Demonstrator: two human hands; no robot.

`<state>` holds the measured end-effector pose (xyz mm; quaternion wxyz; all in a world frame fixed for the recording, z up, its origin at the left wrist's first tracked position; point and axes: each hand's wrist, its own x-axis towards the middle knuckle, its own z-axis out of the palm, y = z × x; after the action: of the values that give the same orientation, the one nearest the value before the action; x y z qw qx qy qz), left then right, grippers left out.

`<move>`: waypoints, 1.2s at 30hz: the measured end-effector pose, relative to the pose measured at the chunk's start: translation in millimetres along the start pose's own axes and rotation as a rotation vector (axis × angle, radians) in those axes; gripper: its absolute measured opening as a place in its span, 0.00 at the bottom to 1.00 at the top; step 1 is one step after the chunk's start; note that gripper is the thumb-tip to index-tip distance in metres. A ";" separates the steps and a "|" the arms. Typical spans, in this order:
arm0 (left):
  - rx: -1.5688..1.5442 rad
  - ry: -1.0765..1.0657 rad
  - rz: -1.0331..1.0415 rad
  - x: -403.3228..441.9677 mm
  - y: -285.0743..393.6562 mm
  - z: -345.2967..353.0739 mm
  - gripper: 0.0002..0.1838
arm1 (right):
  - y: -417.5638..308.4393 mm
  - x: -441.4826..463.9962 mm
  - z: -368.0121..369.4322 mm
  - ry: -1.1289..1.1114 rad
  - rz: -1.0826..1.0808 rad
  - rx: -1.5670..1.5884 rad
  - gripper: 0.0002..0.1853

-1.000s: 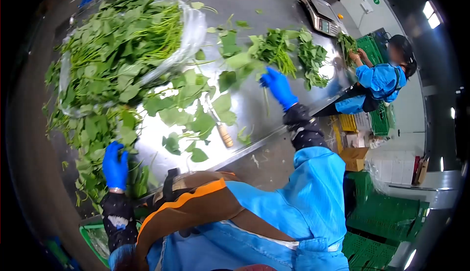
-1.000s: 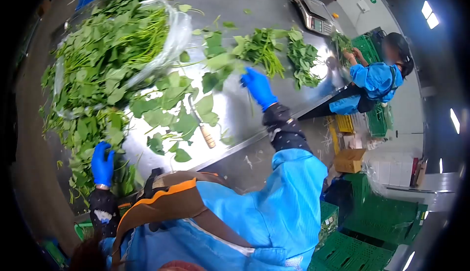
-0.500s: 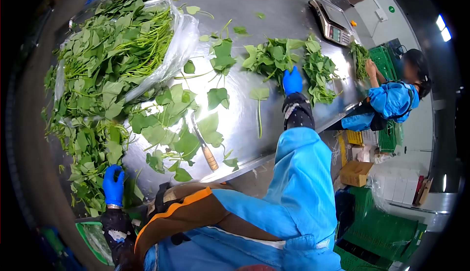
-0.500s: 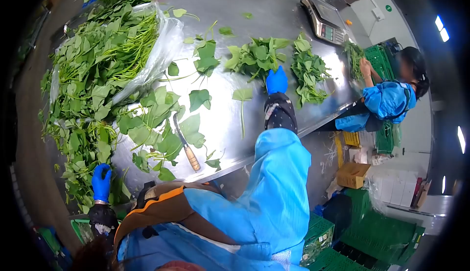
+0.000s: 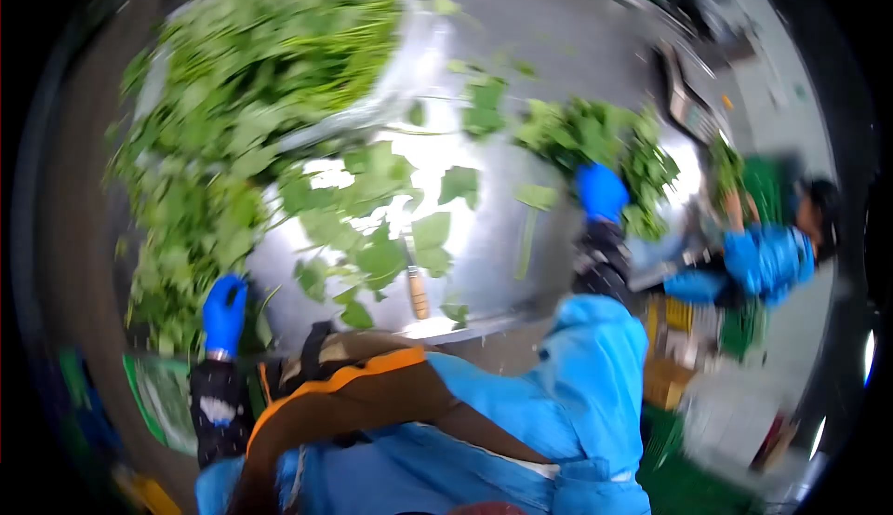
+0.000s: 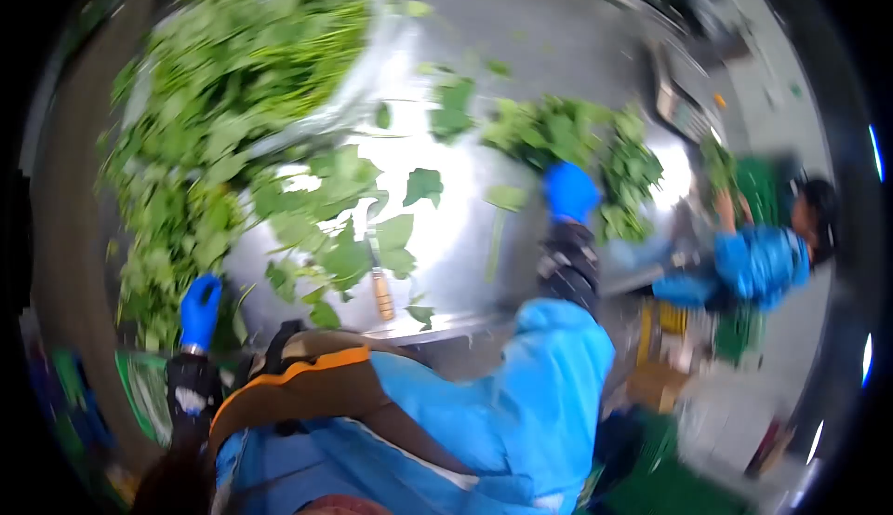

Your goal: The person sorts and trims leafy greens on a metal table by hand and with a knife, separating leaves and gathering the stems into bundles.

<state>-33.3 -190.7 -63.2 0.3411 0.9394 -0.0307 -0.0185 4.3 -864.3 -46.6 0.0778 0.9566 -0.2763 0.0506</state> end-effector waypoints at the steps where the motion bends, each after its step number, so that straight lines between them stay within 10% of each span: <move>1: 0.069 0.030 0.049 1.4 15.9 -7.9 0.07 | 10.8 -5.3 -17.5 -0.030 -0.099 -0.068 0.16; 4: 0.277 0.237 0.219 -1.1 34.4 -17.8 0.10 | 79.9 7.3 45.7 -0.112 -0.143 -0.105 0.16; 10: 0.182 0.106 0.334 -24.0 61.4 8.8 0.22 | -49.9 -75.7 -70.8 -0.061 0.192 0.282 0.19; 13: 0.204 -0.067 0.343 -14.8 75.6 15.0 0.25 | -99.2 -134.9 -40.8 -0.482 -0.145 0.785 0.18; 16: 0.320 -0.002 0.455 5.8 78.4 21.1 0.27 | -172.9 -205.4 -62.1 -0.486 -0.420 0.544 0.18; 27: 0.681 0.339 -0.119 15.6 -153.8 -86.9 0.21 | -197.2 -292.8 -24.0 -0.560 -0.173 0.728 0.24; 36: 0.592 0.333 0.081 55.2 -257.1 -196.1 0.21 | -262.2 -338.6 -81.6 -0.647 0.095 1.098 0.15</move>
<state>44.3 127.7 -78.7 0.0542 0.9858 -0.0160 0.1584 -144.6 -454.6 -45.4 -0.5133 0.8107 -0.2619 -0.1032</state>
